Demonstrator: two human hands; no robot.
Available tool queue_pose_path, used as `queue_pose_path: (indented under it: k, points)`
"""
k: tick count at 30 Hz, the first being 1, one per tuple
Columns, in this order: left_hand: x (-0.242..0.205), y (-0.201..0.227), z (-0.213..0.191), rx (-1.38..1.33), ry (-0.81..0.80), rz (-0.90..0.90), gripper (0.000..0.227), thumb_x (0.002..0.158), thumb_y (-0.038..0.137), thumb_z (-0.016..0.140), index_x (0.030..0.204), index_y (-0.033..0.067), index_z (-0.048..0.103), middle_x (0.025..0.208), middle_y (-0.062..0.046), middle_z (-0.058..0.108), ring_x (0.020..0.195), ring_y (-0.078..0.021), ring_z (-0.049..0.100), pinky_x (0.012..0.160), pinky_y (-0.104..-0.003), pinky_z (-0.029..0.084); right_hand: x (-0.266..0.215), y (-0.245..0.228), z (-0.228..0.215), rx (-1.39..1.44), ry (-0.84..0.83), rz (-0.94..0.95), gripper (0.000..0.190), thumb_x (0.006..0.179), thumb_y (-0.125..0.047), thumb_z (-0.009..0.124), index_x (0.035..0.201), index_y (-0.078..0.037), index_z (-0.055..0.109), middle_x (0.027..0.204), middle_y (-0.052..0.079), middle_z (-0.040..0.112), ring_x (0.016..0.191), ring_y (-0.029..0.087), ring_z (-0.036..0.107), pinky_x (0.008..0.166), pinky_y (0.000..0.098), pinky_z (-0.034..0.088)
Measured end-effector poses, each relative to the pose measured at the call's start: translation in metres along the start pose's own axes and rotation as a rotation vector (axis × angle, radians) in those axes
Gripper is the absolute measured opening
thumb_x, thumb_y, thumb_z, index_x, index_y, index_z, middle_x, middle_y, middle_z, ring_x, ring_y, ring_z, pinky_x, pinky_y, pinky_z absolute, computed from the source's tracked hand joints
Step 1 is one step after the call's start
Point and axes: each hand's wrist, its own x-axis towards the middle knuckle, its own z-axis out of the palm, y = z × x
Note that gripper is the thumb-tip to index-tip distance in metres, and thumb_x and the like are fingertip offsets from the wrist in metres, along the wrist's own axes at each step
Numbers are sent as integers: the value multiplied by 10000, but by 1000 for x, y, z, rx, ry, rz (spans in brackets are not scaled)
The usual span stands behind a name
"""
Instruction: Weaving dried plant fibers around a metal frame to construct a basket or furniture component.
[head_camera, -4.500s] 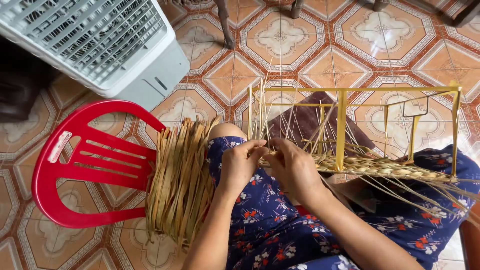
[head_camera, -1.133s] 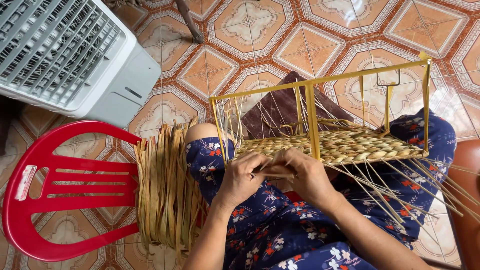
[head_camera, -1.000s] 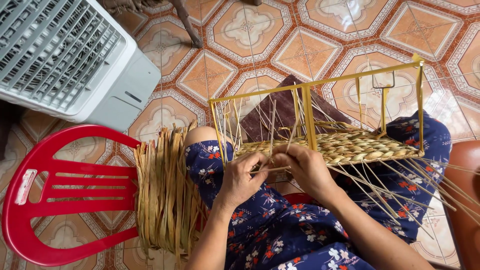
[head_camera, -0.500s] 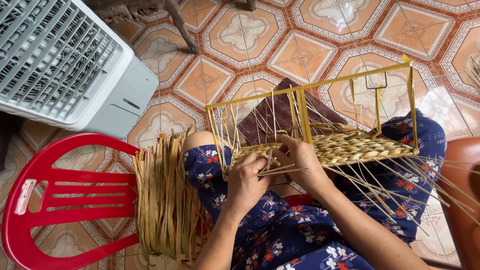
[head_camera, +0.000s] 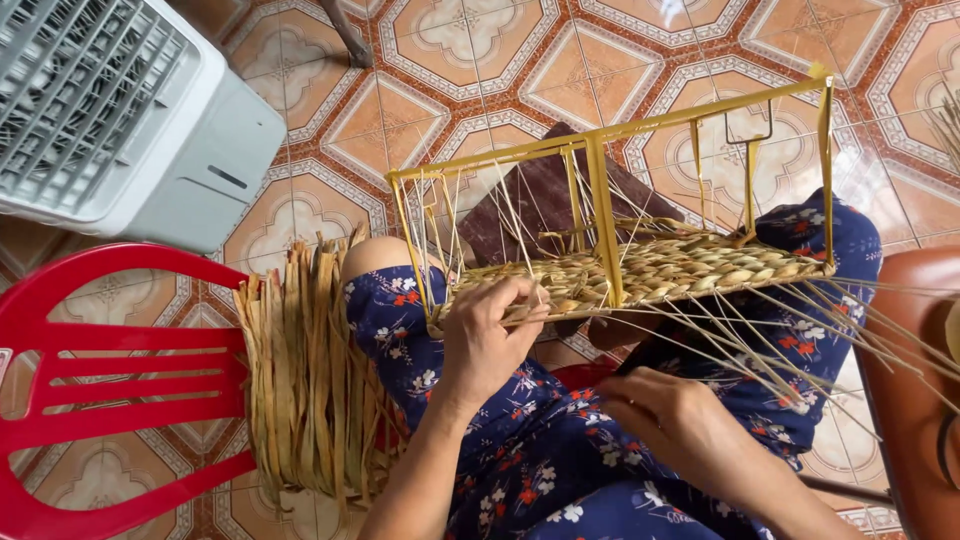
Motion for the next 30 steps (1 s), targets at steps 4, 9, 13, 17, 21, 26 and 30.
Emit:
queue_pose_path:
  k: [4,9,13,17,21,26,30]
  points:
    - [-3,-1,2,-208,26,43,136,901,175,774,929,98,665,891,-6,765,847,-135,758,745,-320,606,14,-1,13,-16,96,282,419,864,-122,693,1273,-47,645,848,92,720,643,197,727,592,326,576]
    - [-1,-3,-4,-246,-66,-84,114,897,153,770,975,104,702,917,-3,784,877,-137,780,758,-305,616,49,2,20,-27,316,200,371,927,-117,665,1294,-73,636,876,97,717,690,222,734,628,337,575]
    - [1,0,-7,-157,-88,-70,182,873,151,769,1049,108,755,947,-40,789,859,-156,766,740,-326,603,73,10,20,-200,351,-55,347,868,-44,671,1214,-53,666,1009,146,715,848,334,709,733,386,568]
    - [14,14,-12,-32,-206,-127,257,827,223,831,1034,89,756,831,-81,765,715,-178,725,662,-362,561,83,1,14,-140,277,55,335,854,-78,716,1185,-49,670,1031,145,715,812,320,721,721,416,566]
    - [14,-2,-1,-113,-167,-87,199,885,218,766,1038,91,759,798,-47,756,674,-168,707,627,-362,547,78,2,12,-146,186,92,259,890,-164,769,1124,-92,685,852,126,711,811,345,693,733,435,551]
    - [10,-3,-6,-323,-269,-187,184,912,278,733,992,114,762,800,-13,771,595,-164,682,518,-356,524,83,-10,7,52,317,-235,169,865,-40,747,1011,-105,691,918,140,674,877,311,659,727,376,531]
    - [7,-1,2,-111,-224,0,256,829,334,831,937,118,743,765,-58,744,638,-168,700,583,-352,535,104,-9,-6,220,148,-1,340,879,-31,723,1199,-52,612,852,45,719,765,105,707,664,274,563]
